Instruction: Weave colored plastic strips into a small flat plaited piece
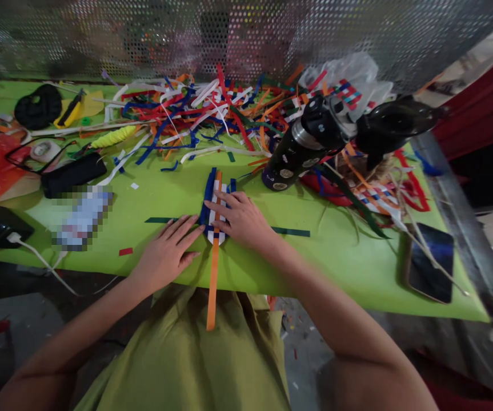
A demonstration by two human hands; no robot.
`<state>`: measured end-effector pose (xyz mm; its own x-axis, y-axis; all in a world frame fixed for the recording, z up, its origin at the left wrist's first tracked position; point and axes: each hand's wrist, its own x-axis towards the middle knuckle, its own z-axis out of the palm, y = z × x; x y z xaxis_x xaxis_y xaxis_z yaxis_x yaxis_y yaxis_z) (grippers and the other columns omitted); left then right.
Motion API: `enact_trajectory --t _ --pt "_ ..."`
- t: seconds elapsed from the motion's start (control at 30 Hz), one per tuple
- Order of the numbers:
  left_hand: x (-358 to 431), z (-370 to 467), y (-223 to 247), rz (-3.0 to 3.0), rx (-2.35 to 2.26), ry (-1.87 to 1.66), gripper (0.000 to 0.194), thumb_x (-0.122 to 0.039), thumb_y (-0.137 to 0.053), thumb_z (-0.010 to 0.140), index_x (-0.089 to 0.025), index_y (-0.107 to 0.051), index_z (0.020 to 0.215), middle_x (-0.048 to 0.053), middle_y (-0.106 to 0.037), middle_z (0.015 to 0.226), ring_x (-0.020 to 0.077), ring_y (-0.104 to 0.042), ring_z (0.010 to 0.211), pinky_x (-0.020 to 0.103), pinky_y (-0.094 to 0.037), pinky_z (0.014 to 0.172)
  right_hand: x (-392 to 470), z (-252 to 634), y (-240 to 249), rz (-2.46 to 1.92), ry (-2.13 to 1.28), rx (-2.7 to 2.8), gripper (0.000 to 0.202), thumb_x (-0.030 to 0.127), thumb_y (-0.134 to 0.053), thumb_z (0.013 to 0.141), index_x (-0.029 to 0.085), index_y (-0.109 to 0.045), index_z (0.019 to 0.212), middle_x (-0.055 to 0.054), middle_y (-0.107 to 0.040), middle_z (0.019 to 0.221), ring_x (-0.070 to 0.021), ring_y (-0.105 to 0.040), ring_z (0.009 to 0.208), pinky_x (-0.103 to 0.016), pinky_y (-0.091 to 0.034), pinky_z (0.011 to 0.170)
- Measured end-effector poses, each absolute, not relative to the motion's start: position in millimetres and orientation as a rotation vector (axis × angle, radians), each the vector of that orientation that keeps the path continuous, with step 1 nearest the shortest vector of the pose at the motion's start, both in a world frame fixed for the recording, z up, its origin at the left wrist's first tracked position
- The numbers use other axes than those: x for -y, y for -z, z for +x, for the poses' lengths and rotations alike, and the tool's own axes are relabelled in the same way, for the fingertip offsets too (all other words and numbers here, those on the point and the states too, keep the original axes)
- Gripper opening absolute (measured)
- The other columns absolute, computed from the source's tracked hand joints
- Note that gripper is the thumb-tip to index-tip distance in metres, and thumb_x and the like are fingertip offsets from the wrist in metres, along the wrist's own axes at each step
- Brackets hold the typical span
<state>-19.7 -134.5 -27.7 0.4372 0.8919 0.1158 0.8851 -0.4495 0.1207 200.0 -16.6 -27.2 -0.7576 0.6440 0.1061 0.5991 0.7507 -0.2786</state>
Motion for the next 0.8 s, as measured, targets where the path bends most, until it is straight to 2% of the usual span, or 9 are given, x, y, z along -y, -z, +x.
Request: enact_trajectory --t 0.2,0.4,0.53,0.8 --pt "132 -18 24 2.618 -1.620 -0.242 0.044 -0.034 -0.044 0.103 -0.019 -0.052 0.144 0.008 -0.052 0.152 0.0294 -0.045 0.139 0.049 -0.038 0.115 16 199 28 -0.974 -0.333 2.752 0.049 0.040 -0.050 0.100 0.025 -0.054 0.146 -0.014 -0.052 0.151 -0.0318 -0.051 0.129 -0.053 -0.041 0.107" --pt "117 -19 24 2.528 -1.644 -0.368 0.039 -0.034 -0.050 0.101 -0.022 -0.055 0.138 0.009 -0.061 0.138 0.0253 -0.056 0.120 0.043 -0.046 0.103 17 199 28 -0.988 -0.328 2.746 0.049 0.040 -0.050 0.100 0.026 -0.054 0.146 -0.013 -0.053 0.150 -0.0320 -0.051 0.128 -0.052 -0.042 0.106" --pt "111 -12 25 2.475 -1.726 -0.390 0.036 -0.038 -0.058 0.097 -0.021 -0.061 0.129 0.009 -0.063 0.132 0.0273 -0.058 0.110 0.043 -0.048 0.095 17 200 29 -0.985 -0.323 2.741 0.048 0.040 -0.051 0.100 0.025 -0.055 0.145 -0.014 -0.053 0.149 -0.0318 -0.050 0.128 -0.052 -0.041 0.106" --pt "111 -2 26 2.438 -1.731 -0.437 0.034 -0.043 -0.063 0.094 -0.020 -0.060 0.118 0.010 -0.063 0.130 0.0277 -0.057 0.107 0.045 -0.045 0.095 17 199 31 -0.987 -0.329 2.735 0.047 0.038 -0.052 0.099 0.024 -0.056 0.144 -0.013 -0.052 0.150 -0.0313 -0.050 0.129 -0.051 -0.041 0.107"
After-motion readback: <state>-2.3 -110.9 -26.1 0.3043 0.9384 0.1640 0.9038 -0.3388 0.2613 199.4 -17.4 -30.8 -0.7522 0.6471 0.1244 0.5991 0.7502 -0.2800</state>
